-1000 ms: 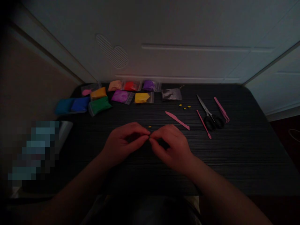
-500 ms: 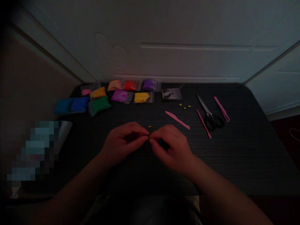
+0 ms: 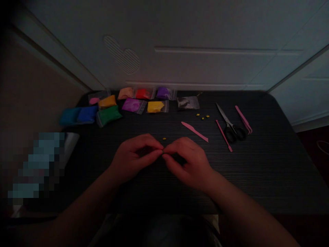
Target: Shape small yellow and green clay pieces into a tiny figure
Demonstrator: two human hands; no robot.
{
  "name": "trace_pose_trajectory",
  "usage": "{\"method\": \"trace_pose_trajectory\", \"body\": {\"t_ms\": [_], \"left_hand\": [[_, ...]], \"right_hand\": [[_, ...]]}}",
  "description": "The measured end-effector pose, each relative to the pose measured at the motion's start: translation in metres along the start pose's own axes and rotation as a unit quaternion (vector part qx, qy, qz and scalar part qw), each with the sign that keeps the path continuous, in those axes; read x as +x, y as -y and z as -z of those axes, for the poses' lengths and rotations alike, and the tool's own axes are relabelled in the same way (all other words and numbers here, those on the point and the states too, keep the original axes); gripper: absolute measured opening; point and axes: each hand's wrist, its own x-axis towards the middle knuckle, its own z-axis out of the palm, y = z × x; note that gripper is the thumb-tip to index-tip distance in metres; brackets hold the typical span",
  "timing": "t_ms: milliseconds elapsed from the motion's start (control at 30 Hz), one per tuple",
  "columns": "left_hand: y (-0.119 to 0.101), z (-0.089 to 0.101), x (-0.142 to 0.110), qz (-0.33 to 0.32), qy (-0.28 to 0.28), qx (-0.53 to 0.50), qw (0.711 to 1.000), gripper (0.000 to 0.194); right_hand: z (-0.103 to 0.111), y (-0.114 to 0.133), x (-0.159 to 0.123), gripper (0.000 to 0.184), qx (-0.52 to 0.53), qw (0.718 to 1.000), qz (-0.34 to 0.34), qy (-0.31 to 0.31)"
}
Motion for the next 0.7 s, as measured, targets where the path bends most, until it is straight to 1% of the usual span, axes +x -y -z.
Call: {"method": "trace_pose_trajectory", "body": {"t_ms": [433,700], "left_hand": [[-0.0014,0.0000,0.0002,0.002,0.013,-0.006,1.000,0.006],[-0.0012,-0.0017,-0.0005,0.010,-0.006,-0.009,1.000,0.006]], "right_hand": [[-0.0001,0.0011,-0.0003,0.010,-0.008,1.000,-0.018,-0.004],[-0.0005,0.0023,-0.0022,0.014,0.015,0.998,-0.052,-0.018]]}}
